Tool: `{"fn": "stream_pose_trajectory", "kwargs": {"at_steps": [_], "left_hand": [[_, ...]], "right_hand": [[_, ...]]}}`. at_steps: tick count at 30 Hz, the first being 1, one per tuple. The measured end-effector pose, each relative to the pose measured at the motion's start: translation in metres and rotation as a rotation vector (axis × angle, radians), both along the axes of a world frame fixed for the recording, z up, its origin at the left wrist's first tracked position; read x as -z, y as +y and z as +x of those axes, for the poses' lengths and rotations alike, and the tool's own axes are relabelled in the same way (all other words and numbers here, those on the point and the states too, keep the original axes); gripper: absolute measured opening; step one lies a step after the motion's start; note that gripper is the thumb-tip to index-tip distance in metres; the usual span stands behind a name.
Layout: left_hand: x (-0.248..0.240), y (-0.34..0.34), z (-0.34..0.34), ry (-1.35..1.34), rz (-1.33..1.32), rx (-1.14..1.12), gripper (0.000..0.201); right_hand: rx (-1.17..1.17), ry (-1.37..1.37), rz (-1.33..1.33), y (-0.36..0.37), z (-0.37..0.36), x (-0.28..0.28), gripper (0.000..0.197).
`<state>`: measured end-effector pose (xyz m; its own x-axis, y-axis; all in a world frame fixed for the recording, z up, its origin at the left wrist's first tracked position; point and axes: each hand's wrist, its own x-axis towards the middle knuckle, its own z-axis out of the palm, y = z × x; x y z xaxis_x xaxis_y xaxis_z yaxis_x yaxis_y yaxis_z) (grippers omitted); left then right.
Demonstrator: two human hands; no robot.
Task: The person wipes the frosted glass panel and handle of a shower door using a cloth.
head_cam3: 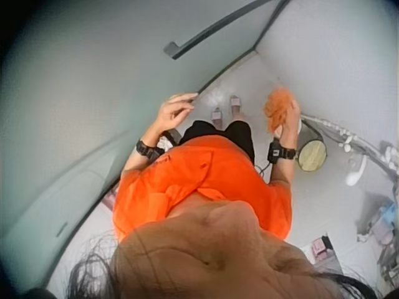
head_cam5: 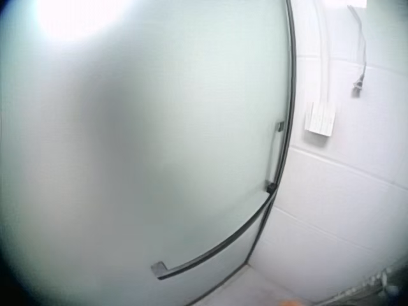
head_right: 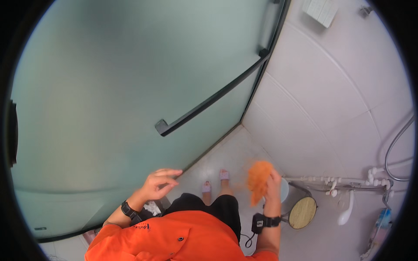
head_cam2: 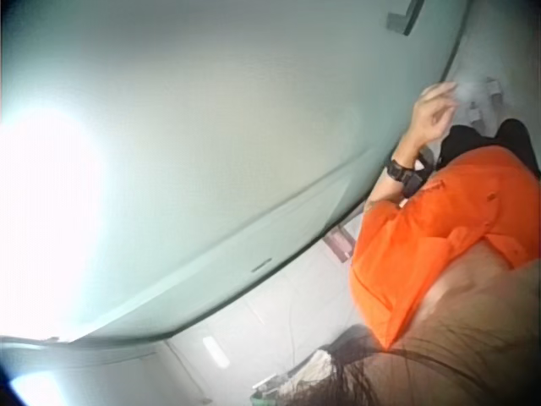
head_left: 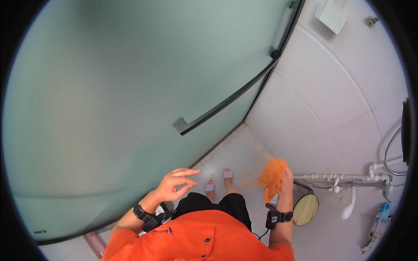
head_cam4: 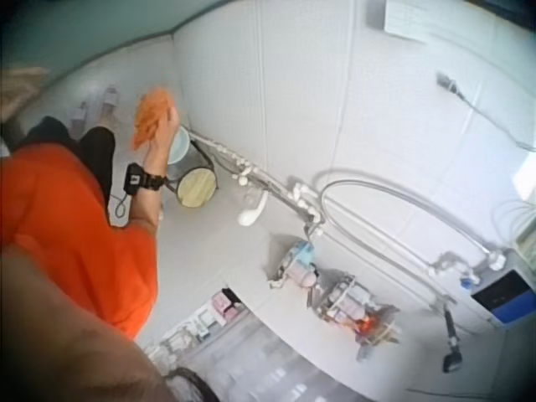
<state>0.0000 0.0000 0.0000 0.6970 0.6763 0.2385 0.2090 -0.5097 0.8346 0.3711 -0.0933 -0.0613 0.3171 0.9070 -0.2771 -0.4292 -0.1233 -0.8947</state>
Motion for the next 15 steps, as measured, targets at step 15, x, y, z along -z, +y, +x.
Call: {"fn": "stream_pose_trajectory", "kwargs": {"at_steps": [15], "left_hand": [[-0.088,-0.021,-0.038,0.109,-0.357,-0.003,0.014]], "right_hand": [[0.456,0.170,0.087,0.004,0.033,-0.131,0.043]]}}
